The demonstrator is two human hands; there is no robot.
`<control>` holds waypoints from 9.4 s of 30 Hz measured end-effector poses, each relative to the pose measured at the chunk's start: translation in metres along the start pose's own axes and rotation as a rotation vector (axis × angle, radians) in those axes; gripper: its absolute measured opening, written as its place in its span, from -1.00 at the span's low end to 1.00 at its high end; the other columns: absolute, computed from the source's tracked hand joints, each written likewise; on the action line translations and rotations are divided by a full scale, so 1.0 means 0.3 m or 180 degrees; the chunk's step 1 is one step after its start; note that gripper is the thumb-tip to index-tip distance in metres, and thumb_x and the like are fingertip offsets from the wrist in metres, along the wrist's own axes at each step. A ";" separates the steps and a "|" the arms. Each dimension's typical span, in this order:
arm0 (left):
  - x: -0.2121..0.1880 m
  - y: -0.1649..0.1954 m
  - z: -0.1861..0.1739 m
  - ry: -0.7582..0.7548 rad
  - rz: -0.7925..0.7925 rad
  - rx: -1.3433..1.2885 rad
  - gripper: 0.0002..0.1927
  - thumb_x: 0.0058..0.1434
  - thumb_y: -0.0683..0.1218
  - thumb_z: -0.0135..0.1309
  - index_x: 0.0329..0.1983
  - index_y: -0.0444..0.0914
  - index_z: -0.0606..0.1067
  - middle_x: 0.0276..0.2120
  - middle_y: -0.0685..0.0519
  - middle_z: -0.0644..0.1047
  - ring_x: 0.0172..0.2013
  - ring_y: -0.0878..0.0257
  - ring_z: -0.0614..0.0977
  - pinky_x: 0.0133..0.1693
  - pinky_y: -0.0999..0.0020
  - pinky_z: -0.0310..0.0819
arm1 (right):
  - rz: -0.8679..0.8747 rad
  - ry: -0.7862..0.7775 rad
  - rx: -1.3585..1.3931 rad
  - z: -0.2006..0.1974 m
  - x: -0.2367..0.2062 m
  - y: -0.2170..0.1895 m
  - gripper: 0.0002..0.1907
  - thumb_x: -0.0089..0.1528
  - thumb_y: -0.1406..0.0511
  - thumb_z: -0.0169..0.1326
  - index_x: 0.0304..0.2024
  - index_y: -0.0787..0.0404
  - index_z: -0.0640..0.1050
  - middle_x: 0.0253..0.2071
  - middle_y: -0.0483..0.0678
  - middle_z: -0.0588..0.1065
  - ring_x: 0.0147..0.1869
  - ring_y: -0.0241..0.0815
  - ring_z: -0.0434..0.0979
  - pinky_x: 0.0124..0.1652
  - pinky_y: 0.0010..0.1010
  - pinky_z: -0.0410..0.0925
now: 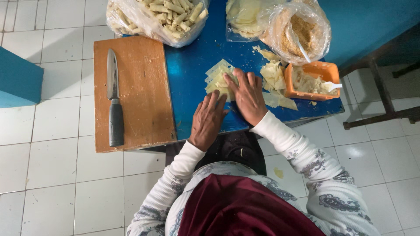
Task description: The person sits at a small blue table and folds thin pastry sheets by hand, dips the folded pieces into a paste in an orange container using a spoon, and places the finished rolled pieces onto a pile beside a bag of completed snacks. A knife rests on a cutting board nearby.
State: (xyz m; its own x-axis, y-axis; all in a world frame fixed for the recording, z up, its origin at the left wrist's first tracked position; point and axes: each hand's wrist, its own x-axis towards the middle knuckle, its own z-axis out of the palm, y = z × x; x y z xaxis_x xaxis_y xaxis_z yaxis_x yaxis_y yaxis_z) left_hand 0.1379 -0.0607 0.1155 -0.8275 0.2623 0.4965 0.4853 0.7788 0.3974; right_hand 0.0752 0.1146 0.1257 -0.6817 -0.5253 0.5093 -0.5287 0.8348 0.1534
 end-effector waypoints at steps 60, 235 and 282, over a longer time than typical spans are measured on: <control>0.018 -0.046 0.066 0.0019 -0.0204 0.0261 -0.38 0.36 0.08 0.06 0.37 -0.37 0.32 0.39 -0.17 0.31 0.40 -0.01 0.30 0.32 -0.16 0.08 | -0.0348 -0.0286 -0.0559 -0.046 0.007 0.048 -0.37 0.31 0.38 -0.04 0.41 -0.24 0.45 -0.01 -0.11 0.33 0.03 -0.09 0.28 0.00 -0.18 0.20; 0.080 -0.031 0.046 0.0572 -0.0512 -0.1630 -0.46 0.05 -0.37 0.27 0.09 -0.35 0.37 -0.22 -0.09 0.50 -0.27 0.10 0.62 -0.23 0.27 0.54 | 0.0584 0.0313 0.1221 -0.159 -0.089 0.104 -0.68 0.20 0.54 0.15 -0.04 0.15 0.63 -0.13 -0.02 0.42 0.02 0.04 0.42 0.06 -0.15 0.31; 0.085 -0.030 0.013 0.0152 -0.0101 -0.1235 -0.58 0.05 -0.29 0.26 -0.01 -0.39 0.46 -0.07 -0.16 0.44 -0.01 -0.13 0.49 0.04 0.08 0.41 | 0.0022 0.0271 0.1307 -0.033 -0.111 0.024 -0.74 0.23 0.50 0.11 -0.02 0.27 0.56 -0.03 0.03 0.58 0.04 0.01 0.55 0.04 -0.19 0.37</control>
State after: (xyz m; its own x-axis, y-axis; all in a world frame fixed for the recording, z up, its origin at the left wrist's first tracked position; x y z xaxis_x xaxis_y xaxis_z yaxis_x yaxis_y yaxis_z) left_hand 0.1113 -0.0588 0.1217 -0.8342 0.2075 0.5109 0.5379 0.5104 0.6709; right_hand 0.0991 0.1395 0.1183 -0.6510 -0.4900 0.5798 -0.6936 0.6943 -0.1920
